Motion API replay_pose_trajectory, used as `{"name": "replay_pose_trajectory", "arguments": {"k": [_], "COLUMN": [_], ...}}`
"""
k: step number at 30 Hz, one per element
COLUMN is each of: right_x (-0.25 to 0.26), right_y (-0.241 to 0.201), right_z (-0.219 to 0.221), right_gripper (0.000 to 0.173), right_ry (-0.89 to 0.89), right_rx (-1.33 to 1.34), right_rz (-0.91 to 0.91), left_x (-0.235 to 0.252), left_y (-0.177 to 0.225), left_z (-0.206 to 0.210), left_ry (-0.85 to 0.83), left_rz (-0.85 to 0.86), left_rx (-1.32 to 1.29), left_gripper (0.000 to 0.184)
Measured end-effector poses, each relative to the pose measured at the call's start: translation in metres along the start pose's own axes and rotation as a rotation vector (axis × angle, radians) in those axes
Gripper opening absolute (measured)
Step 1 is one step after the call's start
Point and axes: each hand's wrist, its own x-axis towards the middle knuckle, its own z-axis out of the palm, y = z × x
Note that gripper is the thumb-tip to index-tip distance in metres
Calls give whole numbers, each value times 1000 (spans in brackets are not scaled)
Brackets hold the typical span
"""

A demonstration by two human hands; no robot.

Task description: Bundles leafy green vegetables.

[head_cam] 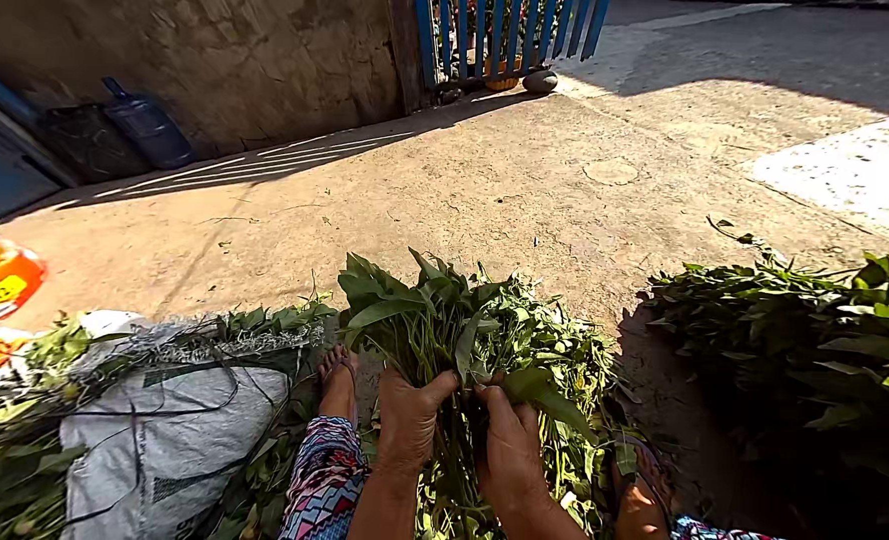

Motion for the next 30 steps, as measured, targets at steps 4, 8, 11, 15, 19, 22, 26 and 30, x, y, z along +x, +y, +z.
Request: {"name": "replay_pose_trajectory", "arguments": {"k": [4, 8, 11, 15, 19, 22, 26, 30], "right_x": [7, 1, 1, 3, 7, 34, 42, 27], "right_y": [-1, 0, 7, 14, 9, -21, -28, -11], "right_z": [-5, -3, -9, -23, -60, -101, -94, -63], "right_gripper": [14, 16, 29, 35, 33, 39, 57, 38], "right_ry": [-91, -11, -60, -325, -319, -340, -386, -726], "right_rx": [-42, -29, 15, 39, -219, -1357, -1462, -768], "right_rz": [61, 30, -57, -232, -243, -115, -343, -63], "left_x": [0, 0, 5, 8, 18, 21, 10, 4], "left_y": [-2, -3, -2, 0, 13, 23, 14, 3], "left_z": [1, 5, 2, 2, -13, -25, -17, -11], "left_ry": [46, 136, 188, 238, 382, 347, 182, 39], "left_rz": [5, -20, -66, -61, 42, 70, 42, -37], "left_rx": [14, 12, -2, -42, -30, -20, 35, 52], "left_gripper": [59, 57, 54, 53, 47, 49, 63, 56]}}
